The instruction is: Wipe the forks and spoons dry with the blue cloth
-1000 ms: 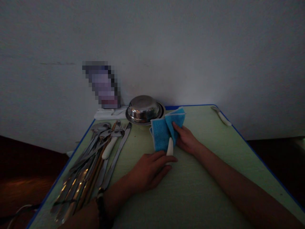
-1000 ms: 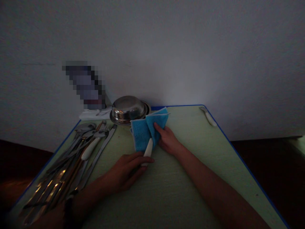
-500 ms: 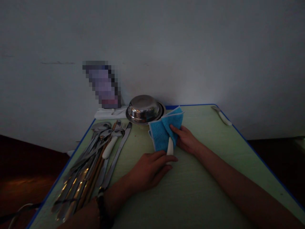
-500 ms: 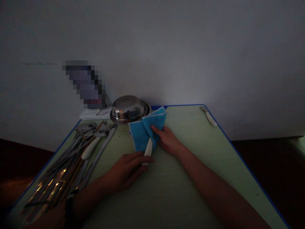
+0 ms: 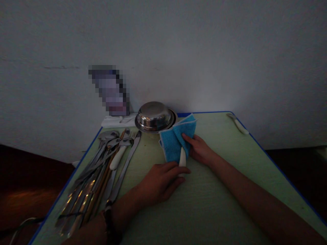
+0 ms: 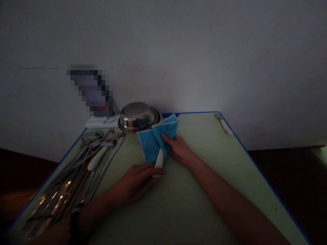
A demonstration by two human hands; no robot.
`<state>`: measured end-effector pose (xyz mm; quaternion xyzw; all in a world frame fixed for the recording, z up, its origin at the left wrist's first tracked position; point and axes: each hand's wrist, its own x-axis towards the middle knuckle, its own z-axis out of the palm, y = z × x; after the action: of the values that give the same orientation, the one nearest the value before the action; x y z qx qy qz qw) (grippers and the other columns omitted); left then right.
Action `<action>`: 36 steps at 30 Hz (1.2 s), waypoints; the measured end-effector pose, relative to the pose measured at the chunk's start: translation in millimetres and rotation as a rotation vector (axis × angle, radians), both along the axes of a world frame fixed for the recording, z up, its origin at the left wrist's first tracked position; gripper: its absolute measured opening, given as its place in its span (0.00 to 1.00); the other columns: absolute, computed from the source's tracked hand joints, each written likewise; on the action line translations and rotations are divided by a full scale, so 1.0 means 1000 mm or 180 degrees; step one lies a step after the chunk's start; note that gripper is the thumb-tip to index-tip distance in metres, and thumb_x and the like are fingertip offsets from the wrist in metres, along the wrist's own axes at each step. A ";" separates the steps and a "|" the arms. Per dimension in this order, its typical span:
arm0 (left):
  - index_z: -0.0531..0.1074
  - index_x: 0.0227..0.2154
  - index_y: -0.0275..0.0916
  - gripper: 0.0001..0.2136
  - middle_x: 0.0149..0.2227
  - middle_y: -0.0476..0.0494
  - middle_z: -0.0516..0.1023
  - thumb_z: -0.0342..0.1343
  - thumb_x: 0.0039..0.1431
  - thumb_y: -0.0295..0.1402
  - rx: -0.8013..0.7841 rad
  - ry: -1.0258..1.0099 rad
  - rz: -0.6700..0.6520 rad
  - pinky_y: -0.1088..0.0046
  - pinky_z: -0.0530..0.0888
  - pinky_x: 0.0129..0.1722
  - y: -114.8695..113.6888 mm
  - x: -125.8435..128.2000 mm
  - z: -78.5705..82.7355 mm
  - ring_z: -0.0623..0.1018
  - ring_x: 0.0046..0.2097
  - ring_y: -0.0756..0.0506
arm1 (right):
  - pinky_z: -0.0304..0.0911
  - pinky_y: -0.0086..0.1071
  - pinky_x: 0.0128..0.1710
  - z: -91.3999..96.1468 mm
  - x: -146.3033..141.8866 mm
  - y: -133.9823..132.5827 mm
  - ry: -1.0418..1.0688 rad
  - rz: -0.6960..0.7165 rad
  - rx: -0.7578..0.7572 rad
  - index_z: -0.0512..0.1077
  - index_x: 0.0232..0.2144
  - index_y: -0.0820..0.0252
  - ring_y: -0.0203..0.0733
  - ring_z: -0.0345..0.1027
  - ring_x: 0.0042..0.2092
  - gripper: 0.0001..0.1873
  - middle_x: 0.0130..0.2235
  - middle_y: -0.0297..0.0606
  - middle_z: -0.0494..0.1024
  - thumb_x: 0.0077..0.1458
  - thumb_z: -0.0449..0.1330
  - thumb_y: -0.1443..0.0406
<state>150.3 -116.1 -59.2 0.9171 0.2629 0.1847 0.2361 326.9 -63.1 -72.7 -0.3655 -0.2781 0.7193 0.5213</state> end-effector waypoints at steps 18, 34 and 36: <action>0.62 0.33 0.38 0.04 0.28 0.50 0.65 0.43 0.59 0.27 -0.0770 -0.0950 0.0877 0.76 0.65 0.28 0.003 -0.006 0.001 0.66 0.29 0.51 | 0.64 0.35 0.45 -0.006 -0.002 0.001 0.0014 -0.0145 0.0317 0.74 0.31 0.59 0.39 0.72 0.38 0.09 0.33 0.34 0.80 0.42 0.64 0.67; 0.66 0.38 0.39 0.08 0.29 0.49 0.72 0.42 0.62 0.32 -0.0630 0.0053 0.0157 0.76 0.65 0.30 0.001 0.003 0.005 0.71 0.29 0.51 | 0.65 0.36 0.44 -0.007 -0.002 0.004 0.0217 -0.0131 0.0051 0.73 0.32 0.60 0.41 0.72 0.39 0.13 0.32 0.35 0.80 0.46 0.62 0.58; 0.67 0.37 0.39 0.08 0.31 0.48 0.73 0.42 0.62 0.31 -0.0533 0.0095 0.0127 0.76 0.65 0.31 0.001 0.004 0.004 0.72 0.30 0.50 | 0.65 0.36 0.44 -0.009 -0.002 0.004 0.0190 -0.0137 0.0050 0.73 0.32 0.59 0.40 0.73 0.39 0.14 0.32 0.35 0.80 0.46 0.61 0.56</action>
<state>154.3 -115.5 -55.1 0.8914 0.2991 0.1531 0.3043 324.6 -59.0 -81.5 -0.3456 -0.2601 0.7163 0.5475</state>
